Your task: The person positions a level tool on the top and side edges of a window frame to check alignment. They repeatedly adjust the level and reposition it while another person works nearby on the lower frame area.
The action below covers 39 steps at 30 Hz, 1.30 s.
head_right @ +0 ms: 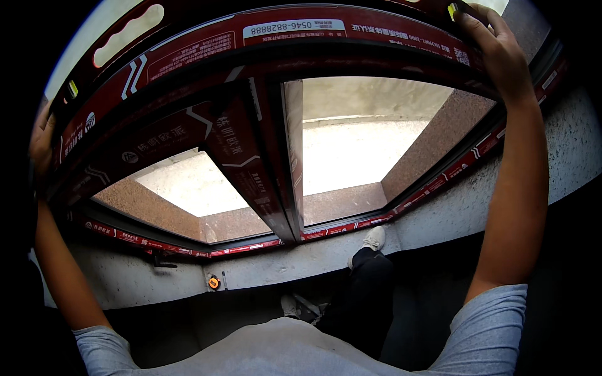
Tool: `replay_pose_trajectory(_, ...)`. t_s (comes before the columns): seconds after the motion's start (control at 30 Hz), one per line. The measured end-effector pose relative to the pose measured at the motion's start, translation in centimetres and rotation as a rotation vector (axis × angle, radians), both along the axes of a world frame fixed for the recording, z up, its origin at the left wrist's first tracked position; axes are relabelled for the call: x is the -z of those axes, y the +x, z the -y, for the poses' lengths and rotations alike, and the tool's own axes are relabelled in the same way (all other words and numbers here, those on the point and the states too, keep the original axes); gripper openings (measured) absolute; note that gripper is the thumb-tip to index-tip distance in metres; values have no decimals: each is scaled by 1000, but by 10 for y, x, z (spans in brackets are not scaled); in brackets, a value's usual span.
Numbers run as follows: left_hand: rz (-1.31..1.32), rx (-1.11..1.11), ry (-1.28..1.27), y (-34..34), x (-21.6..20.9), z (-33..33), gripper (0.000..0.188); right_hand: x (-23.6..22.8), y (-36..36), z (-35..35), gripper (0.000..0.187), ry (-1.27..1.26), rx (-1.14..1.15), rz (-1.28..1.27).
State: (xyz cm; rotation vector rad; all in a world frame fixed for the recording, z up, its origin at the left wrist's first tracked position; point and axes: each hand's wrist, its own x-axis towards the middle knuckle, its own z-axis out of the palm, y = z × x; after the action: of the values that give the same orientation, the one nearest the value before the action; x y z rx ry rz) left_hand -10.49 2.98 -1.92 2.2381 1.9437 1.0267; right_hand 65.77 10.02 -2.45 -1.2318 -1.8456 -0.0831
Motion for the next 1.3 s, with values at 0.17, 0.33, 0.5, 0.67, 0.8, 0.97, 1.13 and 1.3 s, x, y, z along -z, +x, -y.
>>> replay_pose_trajectory(0.17, -41, 27, 80, 18, -1, 2, 55, -1, 11, -3, 60, 18, 22, 18)
replay_pose_trajectory(0.33, 22, 86, 41, 16, -2, 2, 54, -1, 18, -9, 59, 36, 27, 28)
replay_pose_trajectory(0.5, -85, 52, 114, 15, 2, 6, 55, 1, 27, -14, 57, 62, 31, 38)
replay_pose_trajectory(0.67, -110, 71, 195, 16, 11, 3, 55, 7, 14, -13, 63, 150, 120, 176)
replay_pose_trajectory(0.8, 171, 92, 56, 30, 2, 13, 53, 3, 20, -14, 58, 72, 13, 55)
replay_pose_trajectory(0.97, 180, 166, 71, 24, 2, 13, 51, 3, 18, -8, 63, 22, 26, -51)
replay_pose_trajectory(1.13, 72, 120, 144, 15, 4, 10, 51, 3, 15, -7, 68, 18, 40, -17)
replay_pose_trajectory(1.3, 78, 121, 117, 16, 0, 9, 53, 3, 19, -8, 68, 23, 31, -9)
